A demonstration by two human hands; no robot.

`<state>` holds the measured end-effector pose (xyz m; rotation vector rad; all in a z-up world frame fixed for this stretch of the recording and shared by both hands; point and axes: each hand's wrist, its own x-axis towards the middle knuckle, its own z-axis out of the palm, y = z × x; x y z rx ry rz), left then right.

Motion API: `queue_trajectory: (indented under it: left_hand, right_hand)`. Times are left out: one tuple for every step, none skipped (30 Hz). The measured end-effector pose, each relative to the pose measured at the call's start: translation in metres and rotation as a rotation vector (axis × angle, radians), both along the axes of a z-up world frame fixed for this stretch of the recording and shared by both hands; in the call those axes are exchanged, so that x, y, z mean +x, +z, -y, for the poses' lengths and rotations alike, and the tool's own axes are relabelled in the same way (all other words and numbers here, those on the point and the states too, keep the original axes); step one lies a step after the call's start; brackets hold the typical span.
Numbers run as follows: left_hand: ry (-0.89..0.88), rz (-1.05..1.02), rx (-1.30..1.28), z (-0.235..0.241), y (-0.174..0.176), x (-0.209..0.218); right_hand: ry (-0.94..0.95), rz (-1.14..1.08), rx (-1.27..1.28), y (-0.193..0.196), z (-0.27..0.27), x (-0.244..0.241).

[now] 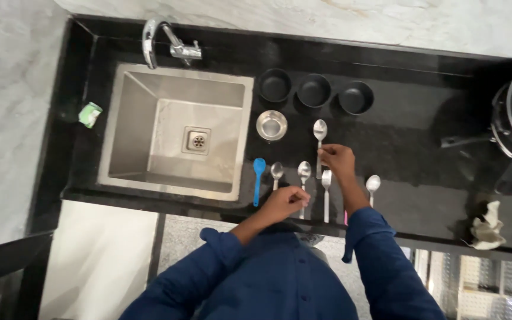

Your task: Organizing and lining up spoons, forks, and bowls on a kitchen counter.

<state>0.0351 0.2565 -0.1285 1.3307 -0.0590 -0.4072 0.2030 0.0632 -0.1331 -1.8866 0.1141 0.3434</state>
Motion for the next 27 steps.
queue_trajectory:
  left_hand:
    - [0.008,0.021,-0.061,-0.005,-0.001,-0.002]
    - [0.011,0.019,-0.053,-0.010,0.011,-0.002]
    - [0.021,-0.008,0.038,-0.013,0.023,-0.001]
    - [0.026,-0.034,0.122,-0.013,0.035,-0.001]
    - [0.024,-0.035,0.123,-0.016,0.034,-0.002]
    - [0.030,-0.056,0.148,-0.017,0.033,-0.003]
    - [0.036,-0.076,0.174,-0.018,0.033,-0.004]
    - [0.034,-0.078,0.171,-0.018,0.030,-0.006]
    - [0.030,-0.093,0.178,-0.017,0.027,-0.008]
    - [0.028,-0.106,0.188,-0.019,0.024,-0.008]
    - [0.028,-0.106,0.189,-0.018,0.023,-0.012]
    - [0.021,-0.098,0.175,-0.019,0.021,-0.012]
    - [0.015,-0.089,0.161,-0.020,0.020,-0.012]
    - [0.011,-0.086,0.162,-0.019,0.022,-0.012]
    - [0.020,-0.079,0.204,-0.018,0.023,-0.012]
    - [0.027,-0.077,0.244,-0.016,0.024,-0.015]
    - [0.022,-0.078,0.243,-0.016,0.023,-0.016]
    - [0.024,-0.103,0.208,-0.016,0.022,-0.015]
    - [0.025,-0.129,0.172,-0.017,0.021,-0.014]
    - [0.022,-0.131,0.172,-0.017,0.021,-0.014]
    - [0.026,-0.130,0.190,-0.018,0.022,-0.015]
    - [0.032,-0.131,0.210,-0.018,0.022,-0.016]
    - [0.030,-0.133,0.210,-0.019,0.023,-0.017]
    - [0.028,-0.122,0.219,-0.020,0.023,-0.018]
    - [0.026,-0.110,0.229,-0.021,0.024,-0.019]
    - [0.018,-0.109,0.231,-0.022,0.022,-0.020]
    - [0.020,-0.122,0.214,-0.022,0.020,-0.021]
  right_hand:
    - [0.001,0.015,-0.120,0.003,-0.005,0.001]
    - [0.004,0.014,-0.112,-0.003,-0.006,0.003]
    - [0.002,0.009,-0.121,-0.009,-0.007,0.004]
    - [-0.005,0.005,-0.137,-0.013,-0.004,0.005]
    - [-0.007,0.003,-0.136,-0.015,-0.006,0.007]
    - [0.000,-0.004,-0.154,-0.016,-0.005,0.008]
    - [0.007,-0.012,-0.172,-0.017,-0.005,0.009]
    - [0.005,-0.014,-0.175,-0.014,-0.006,0.008]
    - [-0.008,-0.028,-0.175,-0.010,-0.007,0.008]
    - [-0.018,-0.041,-0.170,-0.007,-0.012,0.009]
    - [-0.018,-0.041,-0.170,-0.008,-0.012,0.008]
    - [-0.020,-0.050,-0.144,-0.008,-0.014,0.009]
    - [-0.021,-0.059,-0.119,-0.008,-0.015,0.011]
    - [-0.025,-0.057,-0.118,-0.004,-0.017,0.011]
    - [-0.018,-0.052,-0.155,0.000,-0.018,0.012]
    - [-0.011,-0.052,-0.193,0.003,-0.017,0.008]
    - [-0.016,-0.054,-0.194,0.004,-0.018,0.007]
    - [-0.004,-0.020,-0.206,0.004,-0.019,0.007]
    - [0.007,0.014,-0.219,0.005,-0.021,0.008]
    - [0.004,0.012,-0.220,0.004,-0.021,0.007]
    - [-0.008,0.000,-0.221,0.004,-0.021,0.005]
    - [-0.019,-0.012,-0.222,0.003,-0.023,0.004]
    - [-0.020,-0.015,-0.222,0.005,-0.023,0.002]
    - [-0.024,0.036,-0.214,0.006,-0.025,0.001]
    - [-0.029,0.087,-0.206,0.008,-0.025,0.000]
    - [-0.037,0.086,-0.205,0.009,-0.027,-0.001]
    - [-0.043,0.071,-0.225,0.010,-0.028,-0.002]
